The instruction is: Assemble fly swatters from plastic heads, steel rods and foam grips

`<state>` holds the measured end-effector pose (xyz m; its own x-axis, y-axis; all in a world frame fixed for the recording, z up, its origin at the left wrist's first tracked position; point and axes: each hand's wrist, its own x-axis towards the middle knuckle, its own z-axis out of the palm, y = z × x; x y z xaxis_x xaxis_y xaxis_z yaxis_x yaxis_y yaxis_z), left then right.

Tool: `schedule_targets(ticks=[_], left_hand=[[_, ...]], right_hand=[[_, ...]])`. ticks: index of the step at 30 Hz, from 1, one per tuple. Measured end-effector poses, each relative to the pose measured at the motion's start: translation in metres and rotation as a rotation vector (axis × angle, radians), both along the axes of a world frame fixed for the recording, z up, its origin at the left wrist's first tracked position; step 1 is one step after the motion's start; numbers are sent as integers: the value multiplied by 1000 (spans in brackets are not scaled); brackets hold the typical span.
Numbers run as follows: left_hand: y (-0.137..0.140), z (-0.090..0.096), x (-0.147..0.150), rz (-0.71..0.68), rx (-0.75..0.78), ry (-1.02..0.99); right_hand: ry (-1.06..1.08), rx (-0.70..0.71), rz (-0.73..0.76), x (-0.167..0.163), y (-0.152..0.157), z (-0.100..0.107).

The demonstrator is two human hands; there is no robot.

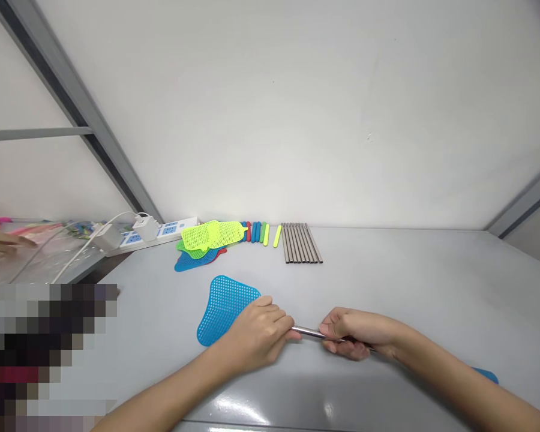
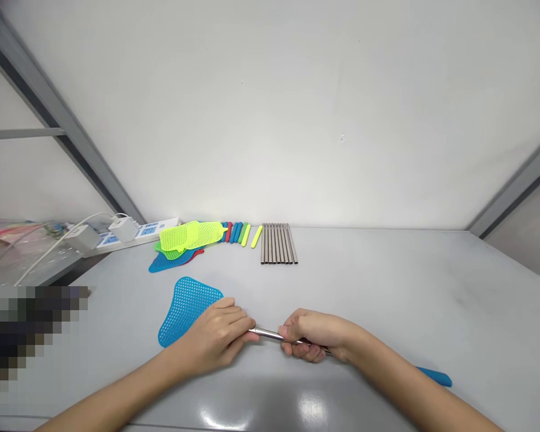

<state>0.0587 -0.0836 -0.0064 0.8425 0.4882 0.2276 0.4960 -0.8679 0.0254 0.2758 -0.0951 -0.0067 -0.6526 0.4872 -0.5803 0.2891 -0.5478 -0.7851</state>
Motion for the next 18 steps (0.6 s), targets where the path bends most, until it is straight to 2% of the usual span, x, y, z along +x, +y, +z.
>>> schedule_targets(ticks=[9, 13, 16, 18], left_hand=[[3, 6, 2, 43, -177, -39], [4, 9, 2, 30, -259, -133], [8, 12, 2, 71, -205, -264], [13, 13, 0, 183, -91, -347]], right_hand=[[-75, 192, 10, -3, -4, 2], [-76, 238, 22, -2, -3, 2], [-72, 255, 9, -2, -1, 2], [-65, 276, 7, -2, -1, 2]])
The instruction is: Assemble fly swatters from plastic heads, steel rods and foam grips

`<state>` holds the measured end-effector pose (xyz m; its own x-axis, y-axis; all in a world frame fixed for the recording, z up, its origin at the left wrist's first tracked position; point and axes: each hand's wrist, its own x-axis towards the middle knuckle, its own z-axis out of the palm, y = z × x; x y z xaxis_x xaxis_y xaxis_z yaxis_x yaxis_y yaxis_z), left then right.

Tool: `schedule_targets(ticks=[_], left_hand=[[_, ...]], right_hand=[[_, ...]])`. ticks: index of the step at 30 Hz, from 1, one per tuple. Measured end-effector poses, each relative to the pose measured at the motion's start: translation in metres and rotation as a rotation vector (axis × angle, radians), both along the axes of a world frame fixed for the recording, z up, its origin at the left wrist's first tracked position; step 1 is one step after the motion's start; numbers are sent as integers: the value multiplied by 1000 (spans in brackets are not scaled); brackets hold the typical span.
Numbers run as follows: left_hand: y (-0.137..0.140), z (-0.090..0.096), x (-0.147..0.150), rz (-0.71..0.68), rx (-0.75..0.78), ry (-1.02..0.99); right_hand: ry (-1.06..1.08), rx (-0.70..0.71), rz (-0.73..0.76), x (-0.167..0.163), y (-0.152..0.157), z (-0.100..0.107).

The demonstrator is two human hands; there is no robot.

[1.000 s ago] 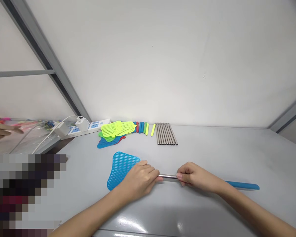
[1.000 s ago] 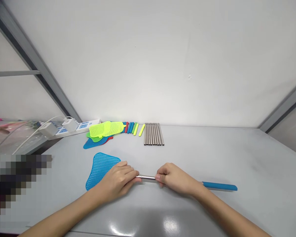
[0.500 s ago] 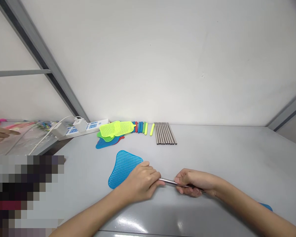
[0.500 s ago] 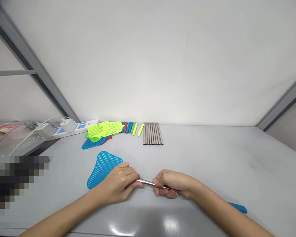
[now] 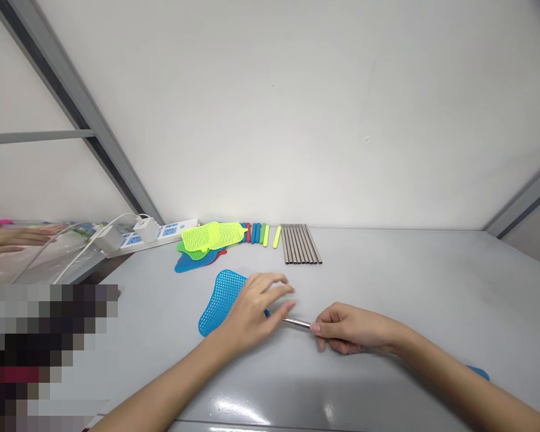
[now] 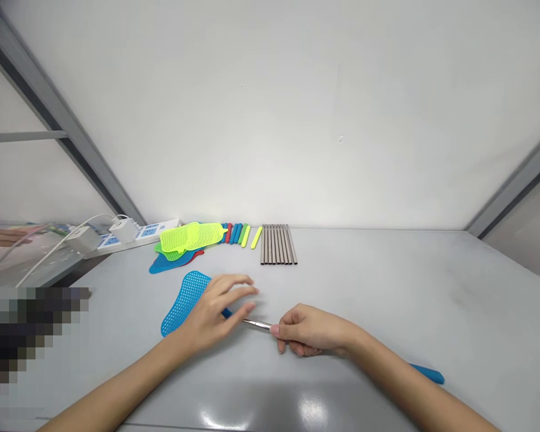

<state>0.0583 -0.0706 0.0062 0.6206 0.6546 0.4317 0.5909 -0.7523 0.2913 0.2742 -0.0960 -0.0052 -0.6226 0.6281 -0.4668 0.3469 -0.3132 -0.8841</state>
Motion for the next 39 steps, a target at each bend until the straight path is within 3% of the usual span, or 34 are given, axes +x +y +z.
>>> schedule_targets(ticks=[4, 6, 8, 10, 14, 19, 26, 39], left_hand=[[20, -1, -13, 359, 119, -89], [33, -2, -22, 540, 106, -131], [44, -4, -32, 631, 29, -182], [52, -6, -38, 638, -106, -240], [53, -12, -37, 636, -316, -161], [46, -13, -29, 622, -300, -186], [42, -16, -27, 722, -282, -231], [31, -16, -21, 860, -226, -241]], right_hand=[[-25, 69, -3, 4, 2, 2], [-55, 97, -16, 6, 3, 4], [-84, 125, -28, 9, 6, 5], [-110, 153, -42, 12, 8, 5], [-191, 233, -90, 14, 12, 1], [-274, 367, -133, 15, 12, -1], [-336, 600, -161, 7, 6, 0], [-227, 436, -124, -1, -2, -1]])
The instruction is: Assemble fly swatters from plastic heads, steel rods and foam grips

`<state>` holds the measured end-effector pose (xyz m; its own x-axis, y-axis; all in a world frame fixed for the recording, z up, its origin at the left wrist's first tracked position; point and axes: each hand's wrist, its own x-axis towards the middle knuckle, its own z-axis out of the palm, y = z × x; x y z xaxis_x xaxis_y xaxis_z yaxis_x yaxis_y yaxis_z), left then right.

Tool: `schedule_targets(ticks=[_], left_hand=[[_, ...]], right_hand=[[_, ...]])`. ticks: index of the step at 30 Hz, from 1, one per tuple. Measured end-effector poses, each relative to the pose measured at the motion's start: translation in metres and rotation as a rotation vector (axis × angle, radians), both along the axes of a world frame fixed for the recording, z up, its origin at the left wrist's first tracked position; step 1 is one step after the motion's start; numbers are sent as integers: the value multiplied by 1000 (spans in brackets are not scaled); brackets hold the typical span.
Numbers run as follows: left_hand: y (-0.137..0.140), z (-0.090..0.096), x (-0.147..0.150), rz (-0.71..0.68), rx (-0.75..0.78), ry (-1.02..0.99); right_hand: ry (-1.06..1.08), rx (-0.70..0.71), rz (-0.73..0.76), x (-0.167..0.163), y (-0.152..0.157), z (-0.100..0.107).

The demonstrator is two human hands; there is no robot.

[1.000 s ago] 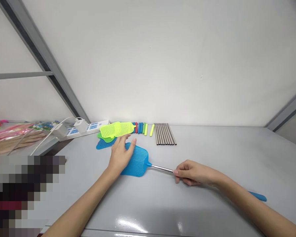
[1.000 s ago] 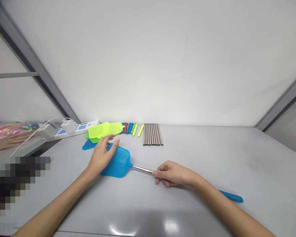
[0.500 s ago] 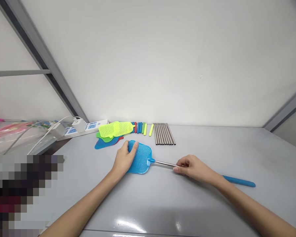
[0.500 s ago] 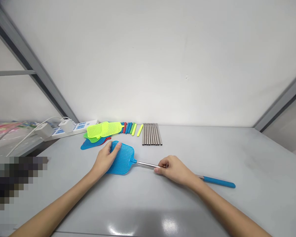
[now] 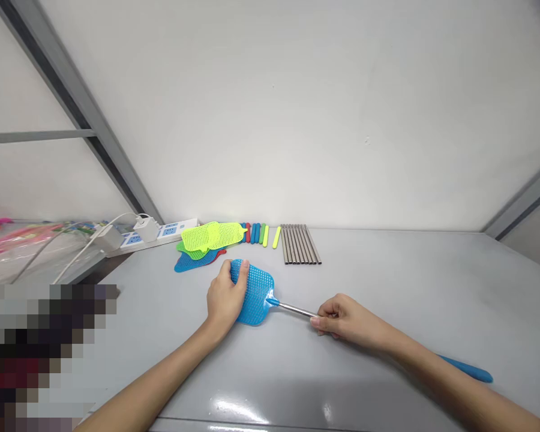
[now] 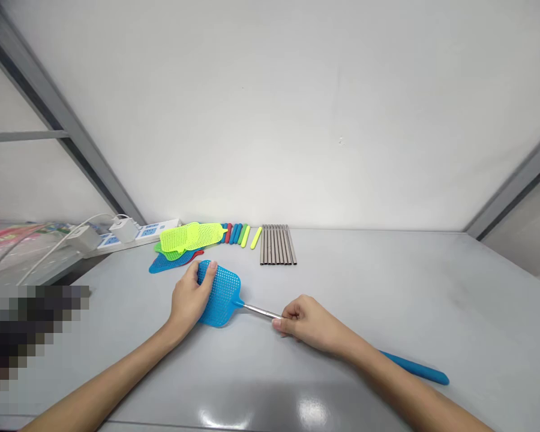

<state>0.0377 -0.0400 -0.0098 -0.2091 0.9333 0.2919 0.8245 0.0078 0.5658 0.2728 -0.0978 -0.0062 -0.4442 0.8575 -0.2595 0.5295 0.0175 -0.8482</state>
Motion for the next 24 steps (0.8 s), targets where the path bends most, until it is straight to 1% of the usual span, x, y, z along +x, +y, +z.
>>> schedule_targets(ticks=[5, 9, 13, 19, 21, 24], left_hand=[[-5, 3, 3, 18, 84, -61], [-9, 5, 5, 16, 156, -112], [-12, 5, 7, 6, 195, -157], [-15, 6, 8, -23, 215, -215], [-16, 6, 8, -28, 218, -222], [-16, 6, 9, -32, 206, -216]], right_hand=[[128, -160, -32, -1, -2, 4], [237, -350, -29, 3, -1, 6], [357, -557, 14, 6, 1, 6], [483, -807, 90, 10, 7, 0], [497, -851, 99, 10, 8, -1], [472, -821, 86, 11, 9, -1]])
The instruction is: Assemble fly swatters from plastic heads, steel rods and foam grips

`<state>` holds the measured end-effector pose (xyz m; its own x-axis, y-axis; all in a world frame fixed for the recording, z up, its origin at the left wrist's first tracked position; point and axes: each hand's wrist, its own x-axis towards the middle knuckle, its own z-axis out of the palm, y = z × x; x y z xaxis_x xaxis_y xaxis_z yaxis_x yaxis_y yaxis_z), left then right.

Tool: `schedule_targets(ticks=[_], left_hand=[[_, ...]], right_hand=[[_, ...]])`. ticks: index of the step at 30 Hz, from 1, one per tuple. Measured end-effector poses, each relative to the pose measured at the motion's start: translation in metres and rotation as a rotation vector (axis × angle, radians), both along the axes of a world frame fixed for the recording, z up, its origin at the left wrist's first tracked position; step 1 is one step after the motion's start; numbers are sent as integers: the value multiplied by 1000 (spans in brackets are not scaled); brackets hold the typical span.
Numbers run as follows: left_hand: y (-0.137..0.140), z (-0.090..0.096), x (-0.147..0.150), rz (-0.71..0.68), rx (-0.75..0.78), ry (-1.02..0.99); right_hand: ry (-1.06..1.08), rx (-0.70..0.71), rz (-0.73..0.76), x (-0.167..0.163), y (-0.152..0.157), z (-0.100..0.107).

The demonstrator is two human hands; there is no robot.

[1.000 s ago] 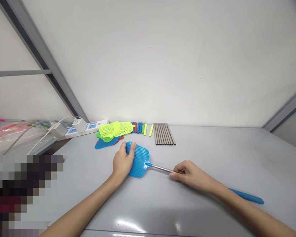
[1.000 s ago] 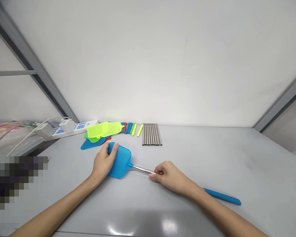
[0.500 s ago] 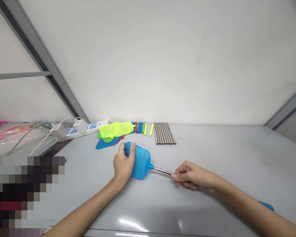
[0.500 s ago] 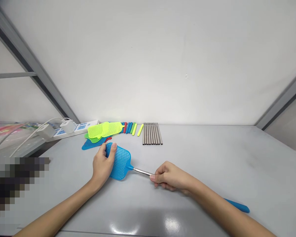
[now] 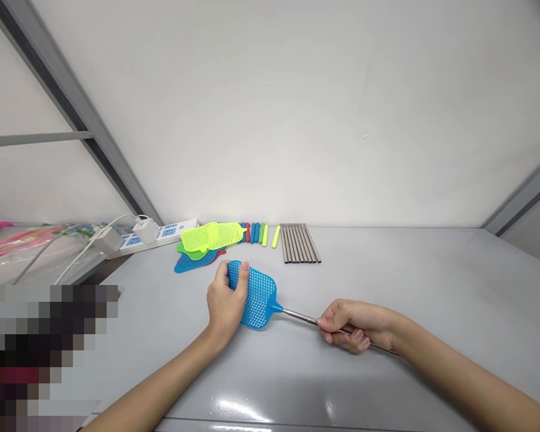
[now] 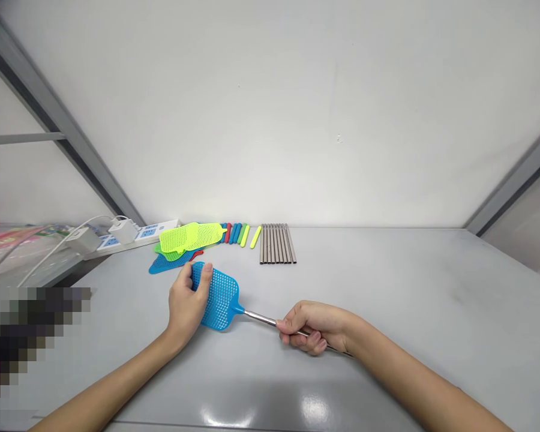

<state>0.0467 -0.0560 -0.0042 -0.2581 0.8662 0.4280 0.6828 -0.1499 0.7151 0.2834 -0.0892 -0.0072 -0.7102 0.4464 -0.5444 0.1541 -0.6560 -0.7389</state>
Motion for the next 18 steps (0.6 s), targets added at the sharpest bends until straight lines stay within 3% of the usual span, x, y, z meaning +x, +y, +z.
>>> schedule_targets(ticks=[6, 18], left_hand=[[1, -3, 1, -57, -58, -8], [7, -6, 3, -212, -117, -117]], right_hand=[[-121, 187, 10, 3, 0, 1], [-471, 744, -130, 3, 5, 5]])
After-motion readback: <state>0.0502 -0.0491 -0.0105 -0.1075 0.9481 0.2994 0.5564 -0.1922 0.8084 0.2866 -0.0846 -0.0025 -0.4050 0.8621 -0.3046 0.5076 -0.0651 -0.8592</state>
